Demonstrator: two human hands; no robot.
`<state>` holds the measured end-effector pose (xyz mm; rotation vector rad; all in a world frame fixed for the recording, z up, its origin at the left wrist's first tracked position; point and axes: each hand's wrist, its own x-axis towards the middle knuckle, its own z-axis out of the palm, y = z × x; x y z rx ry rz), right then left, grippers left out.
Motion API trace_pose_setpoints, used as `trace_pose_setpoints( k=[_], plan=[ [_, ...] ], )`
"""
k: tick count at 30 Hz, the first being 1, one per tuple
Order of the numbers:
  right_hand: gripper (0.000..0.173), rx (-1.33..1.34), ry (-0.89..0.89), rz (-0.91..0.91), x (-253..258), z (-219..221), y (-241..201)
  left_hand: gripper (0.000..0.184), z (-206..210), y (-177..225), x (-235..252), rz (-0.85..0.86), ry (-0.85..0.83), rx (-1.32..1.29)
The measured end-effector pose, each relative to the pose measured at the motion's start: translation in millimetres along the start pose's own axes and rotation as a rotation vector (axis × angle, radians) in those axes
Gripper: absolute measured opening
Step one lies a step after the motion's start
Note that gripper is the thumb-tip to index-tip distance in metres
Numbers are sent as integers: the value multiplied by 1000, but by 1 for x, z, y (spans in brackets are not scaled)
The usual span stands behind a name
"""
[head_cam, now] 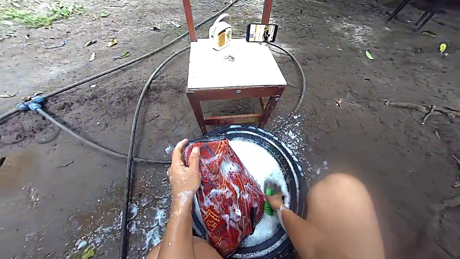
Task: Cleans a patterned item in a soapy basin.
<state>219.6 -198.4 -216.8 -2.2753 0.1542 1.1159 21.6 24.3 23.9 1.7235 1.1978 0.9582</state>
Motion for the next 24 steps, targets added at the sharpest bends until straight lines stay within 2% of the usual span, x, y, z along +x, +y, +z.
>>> trace_pose_setpoints(
  k=[1,4,7,13,15,17,19,21,24],
  plan=[
    [58,49,-27,49,0,4,9,43,0,2,1,13,-15,46],
    [50,128,-110,128,-5,5,18,32,5,5,-1,5,-50,116],
    [43,-46,-125,79,1,-2,9,27,11,3,0,-49,-95,25],
    [46,71,2,83,9,-6,-7,26,26,-2,-8,30,-39,-138],
    [46,290,16,-120,5,-10,-21,26,31,-2,-12,65,-34,-134],
    [49,563,-108,-425,-11,-17,-53,29,36,-5,-14,115,-19,-124],
    [53,666,-240,-740,-49,-33,-97,35,41,-6,-16,118,-3,-132],
    [51,604,-266,-1040,-95,-54,-136,40,45,-4,-17,90,19,-181],
    [54,350,-159,-1509,-160,-68,-176,41,51,0,-19,71,33,-301]
  ],
)
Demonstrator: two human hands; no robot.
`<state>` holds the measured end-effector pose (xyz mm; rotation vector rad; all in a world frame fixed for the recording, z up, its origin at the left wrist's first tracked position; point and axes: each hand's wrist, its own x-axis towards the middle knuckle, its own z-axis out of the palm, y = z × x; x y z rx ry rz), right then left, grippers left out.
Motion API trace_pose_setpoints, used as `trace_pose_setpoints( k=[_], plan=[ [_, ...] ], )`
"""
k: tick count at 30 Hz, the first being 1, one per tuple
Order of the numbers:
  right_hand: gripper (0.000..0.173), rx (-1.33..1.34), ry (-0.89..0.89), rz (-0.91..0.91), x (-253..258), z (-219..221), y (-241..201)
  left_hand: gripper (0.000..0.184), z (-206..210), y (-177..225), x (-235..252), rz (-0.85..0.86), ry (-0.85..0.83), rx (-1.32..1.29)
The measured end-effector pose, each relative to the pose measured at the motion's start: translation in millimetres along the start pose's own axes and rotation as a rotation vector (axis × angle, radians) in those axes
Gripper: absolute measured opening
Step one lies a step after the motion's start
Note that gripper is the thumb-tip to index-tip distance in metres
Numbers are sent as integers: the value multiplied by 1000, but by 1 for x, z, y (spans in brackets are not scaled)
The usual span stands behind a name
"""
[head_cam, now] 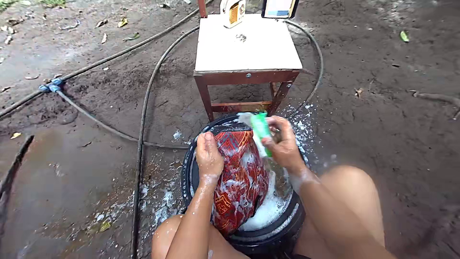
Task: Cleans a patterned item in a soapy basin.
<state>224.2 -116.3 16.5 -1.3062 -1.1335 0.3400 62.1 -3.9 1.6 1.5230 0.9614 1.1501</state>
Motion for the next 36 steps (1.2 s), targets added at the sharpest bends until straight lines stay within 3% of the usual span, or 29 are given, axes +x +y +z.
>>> trace_pose_setpoints(
  k=[3,5,7,8,11,13,16,19,21,24,26,30,32,36],
  plan=[
    [56,-341,-91,-397,22,45,-46,33,10,7,-18,-1,-44,-192],
    [49,-501,-142,-617,26,68,-52,47,11,15,-37,-89,-66,-308],
    [42,-543,-171,-739,24,64,-31,30,8,18,-39,-156,-44,-389],
    [40,-535,-182,-748,19,53,-18,22,6,19,-35,-161,-70,-421],
    [45,-615,-171,-735,6,13,8,37,5,24,-27,-97,-190,-445],
    [48,-669,-169,-670,-2,-4,11,41,8,24,-25,-118,-183,-428],
    [45,-662,-158,-671,2,16,-17,33,13,21,-35,-192,-166,-555],
    [44,-548,-173,-825,9,56,-43,18,10,10,-52,-245,-183,-776],
    [40,-480,-156,-856,9,54,-30,27,4,12,-45,-222,-195,-754],
    [35,-556,-169,-765,3,12,4,46,-7,24,-27,-227,-197,-658],
    [33,-598,-162,-713,4,2,6,46,-8,28,-26,-244,-169,-631],
    [27,-419,-121,-858,16,68,-42,26,2,19,-51,-318,-137,-568],
    [26,-343,-163,-923,18,82,-43,30,-2,13,-51,-285,-131,-634],
    [29,-513,-189,-708,15,21,14,44,-19,13,-22,-200,-153,-663]
  ],
)
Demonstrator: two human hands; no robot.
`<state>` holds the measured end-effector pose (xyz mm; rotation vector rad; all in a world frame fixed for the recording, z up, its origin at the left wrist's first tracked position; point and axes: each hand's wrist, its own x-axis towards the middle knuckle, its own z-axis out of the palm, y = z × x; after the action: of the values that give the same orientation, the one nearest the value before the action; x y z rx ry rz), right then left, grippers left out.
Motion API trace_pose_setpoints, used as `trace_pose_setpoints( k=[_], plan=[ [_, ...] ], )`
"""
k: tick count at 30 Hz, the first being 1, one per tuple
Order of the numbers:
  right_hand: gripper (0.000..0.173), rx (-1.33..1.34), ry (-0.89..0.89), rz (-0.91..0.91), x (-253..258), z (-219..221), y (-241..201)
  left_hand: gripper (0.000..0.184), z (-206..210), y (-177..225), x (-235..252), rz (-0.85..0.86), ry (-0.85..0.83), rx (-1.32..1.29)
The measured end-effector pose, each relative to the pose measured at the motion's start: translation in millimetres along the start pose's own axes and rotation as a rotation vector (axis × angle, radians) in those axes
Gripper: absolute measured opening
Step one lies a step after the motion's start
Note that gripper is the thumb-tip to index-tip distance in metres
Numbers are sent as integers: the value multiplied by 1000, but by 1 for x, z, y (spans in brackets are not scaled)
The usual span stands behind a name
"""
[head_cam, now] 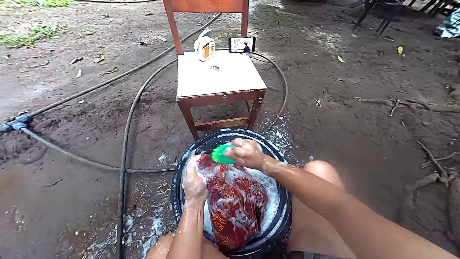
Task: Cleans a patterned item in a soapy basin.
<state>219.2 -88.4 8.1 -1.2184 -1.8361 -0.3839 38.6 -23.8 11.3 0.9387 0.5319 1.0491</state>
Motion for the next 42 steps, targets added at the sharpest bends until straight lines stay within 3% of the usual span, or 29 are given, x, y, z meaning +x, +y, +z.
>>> trace_pose_setpoints(
  k=[3,6,9,12,16,18,22,25,27,30,32,35,37,39,42],
  plan=[
    [27,2,82,-25,24,9,-22,38,12,-6,-6,-67,68,39],
    [28,175,139,-225,62,32,-61,35,17,-21,-23,-192,59,-81],
    [25,175,48,-111,25,18,-24,41,6,-15,-7,-62,-17,-36],
    [28,-20,37,-4,2,5,7,51,5,-6,4,-90,-20,-83],
    [23,160,119,-173,57,31,-43,32,12,-20,-8,-189,85,-40],
    [22,224,73,-156,43,28,-37,38,4,-18,-6,-167,67,-30],
    [31,30,62,-7,2,17,11,47,-5,-12,8,-159,-6,-89],
    [30,129,163,-71,44,35,-29,33,4,-23,0,-198,72,-72],
    [25,227,124,-176,51,41,-43,38,0,-26,-10,-232,77,-118],
    [30,111,68,-91,8,22,5,48,-8,-17,1,-138,-53,-144],
    [34,-33,88,-35,3,13,19,51,-2,-13,5,-144,-36,-186],
    [24,164,200,-135,43,29,-24,38,5,-24,-4,-198,53,-82],
    [23,223,158,-200,47,36,-31,40,0,-24,-11,-209,54,-62],
    [23,10,59,-40,3,21,7,43,-5,-13,-4,-161,43,-9],
    [34,-358,-163,488,-71,-9,61,43,-14,6,11,-111,147,-14]
  ],
)
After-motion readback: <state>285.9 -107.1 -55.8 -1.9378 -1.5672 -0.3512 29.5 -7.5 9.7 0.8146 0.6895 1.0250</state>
